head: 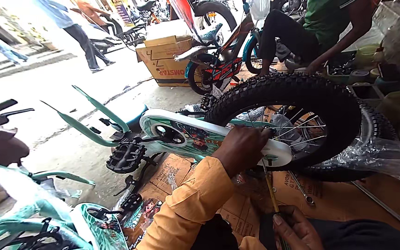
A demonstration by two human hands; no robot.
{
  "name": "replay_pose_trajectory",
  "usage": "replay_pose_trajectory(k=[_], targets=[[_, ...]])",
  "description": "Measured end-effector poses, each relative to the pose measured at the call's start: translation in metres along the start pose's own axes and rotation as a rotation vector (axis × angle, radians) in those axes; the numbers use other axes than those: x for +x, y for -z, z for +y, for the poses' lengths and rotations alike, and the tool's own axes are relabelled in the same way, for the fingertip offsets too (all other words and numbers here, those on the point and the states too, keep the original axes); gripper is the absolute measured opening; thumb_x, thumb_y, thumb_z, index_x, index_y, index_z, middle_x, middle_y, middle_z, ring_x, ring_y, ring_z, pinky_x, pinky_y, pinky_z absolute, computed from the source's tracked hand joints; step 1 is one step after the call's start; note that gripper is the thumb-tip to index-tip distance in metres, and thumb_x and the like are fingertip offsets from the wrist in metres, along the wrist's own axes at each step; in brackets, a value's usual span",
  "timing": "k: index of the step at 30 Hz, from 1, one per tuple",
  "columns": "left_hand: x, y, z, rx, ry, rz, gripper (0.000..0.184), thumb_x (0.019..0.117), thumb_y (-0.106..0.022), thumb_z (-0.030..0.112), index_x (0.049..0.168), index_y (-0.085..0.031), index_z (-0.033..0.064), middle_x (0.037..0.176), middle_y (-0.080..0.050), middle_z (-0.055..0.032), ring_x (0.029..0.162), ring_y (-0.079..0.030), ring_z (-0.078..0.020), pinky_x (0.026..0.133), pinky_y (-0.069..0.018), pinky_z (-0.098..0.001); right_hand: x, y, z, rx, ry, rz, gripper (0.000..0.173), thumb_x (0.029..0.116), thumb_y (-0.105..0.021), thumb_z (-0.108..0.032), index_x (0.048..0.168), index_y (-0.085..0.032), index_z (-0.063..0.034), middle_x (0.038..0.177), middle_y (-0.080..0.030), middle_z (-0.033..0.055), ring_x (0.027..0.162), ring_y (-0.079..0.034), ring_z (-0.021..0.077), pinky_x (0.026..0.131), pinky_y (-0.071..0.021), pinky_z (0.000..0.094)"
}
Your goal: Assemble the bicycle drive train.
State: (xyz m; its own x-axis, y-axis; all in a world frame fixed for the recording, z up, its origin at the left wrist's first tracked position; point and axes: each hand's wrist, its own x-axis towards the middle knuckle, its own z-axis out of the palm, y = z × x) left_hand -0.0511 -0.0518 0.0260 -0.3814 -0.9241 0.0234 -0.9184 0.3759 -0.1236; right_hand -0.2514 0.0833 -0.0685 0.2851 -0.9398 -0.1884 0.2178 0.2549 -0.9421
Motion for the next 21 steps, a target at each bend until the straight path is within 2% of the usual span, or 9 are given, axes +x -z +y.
replay_pose_trajectory(k=[6,12,16,19,21], targets=[[0.001,0.001,0.001,-0.019,0.011,-0.012,0.04,0.0863,-0.078,0.036,0.117,-0.065,0.0138,0.107,-0.071,-0.0047,0.092,-0.069,-0.0236,0.08,-0.0551,-0.0457,0.0,-0.001,0.0,-0.011,0.024,-0.014,0.015,0.1004,-0.056,-0.002,0.115,-0.056,0.001,0.084,-0.064,0.0075,0.061,-0.06,0.012,0.053,-0.0522,0.0261],[0.002,0.002,0.001,-0.012,0.013,-0.023,0.039,0.0874,-0.077,0.038,0.116,-0.065,0.0145,0.104,-0.07,-0.0044,0.092,-0.069,-0.0234,0.079,-0.055,-0.045,0.0,-0.005,0.0,0.044,-0.031,0.018,0.014,0.1013,-0.053,-0.003,0.114,-0.056,0.0016,0.083,-0.062,0.0082,0.06,-0.058,0.012,0.05,-0.0501,0.0246],[0.002,0.002,0.001,-0.017,0.014,-0.033,0.04,0.0873,-0.077,0.037,0.118,-0.065,0.0148,0.105,-0.07,-0.0044,0.092,-0.069,-0.0234,0.08,-0.0544,-0.0453,-0.004,-0.012,0.001,0.129,-0.077,0.039,0.019,0.107,-0.042,-0.005,0.118,-0.055,0.0026,0.087,-0.066,0.0099,0.063,-0.062,0.0124,0.054,-0.0533,0.0244],[0.002,0.003,0.001,-0.018,0.018,-0.043,0.039,0.0883,-0.077,0.037,0.118,-0.065,0.0148,0.106,-0.07,-0.0043,0.093,-0.069,-0.0234,0.081,-0.0548,-0.045,-0.003,-0.013,0.006,0.321,-0.239,0.004,0.028,0.1113,-0.031,-0.011,0.13,-0.049,0.0006,0.091,-0.067,0.0128,0.064,-0.064,0.0147,0.057,-0.0556,0.0268],[0.002,0.002,0.0,-0.012,0.015,-0.033,0.037,0.0884,-0.076,0.036,0.116,-0.064,0.0149,0.104,-0.07,-0.0044,0.092,-0.069,-0.0233,0.081,-0.0546,-0.0445,-0.004,-0.014,0.006,0.462,-0.313,-0.033,0.033,0.1126,-0.025,-0.017,0.136,-0.045,-0.0032,0.09,-0.065,0.012,0.061,-0.062,0.0137,0.054,-0.0545,0.0257]])
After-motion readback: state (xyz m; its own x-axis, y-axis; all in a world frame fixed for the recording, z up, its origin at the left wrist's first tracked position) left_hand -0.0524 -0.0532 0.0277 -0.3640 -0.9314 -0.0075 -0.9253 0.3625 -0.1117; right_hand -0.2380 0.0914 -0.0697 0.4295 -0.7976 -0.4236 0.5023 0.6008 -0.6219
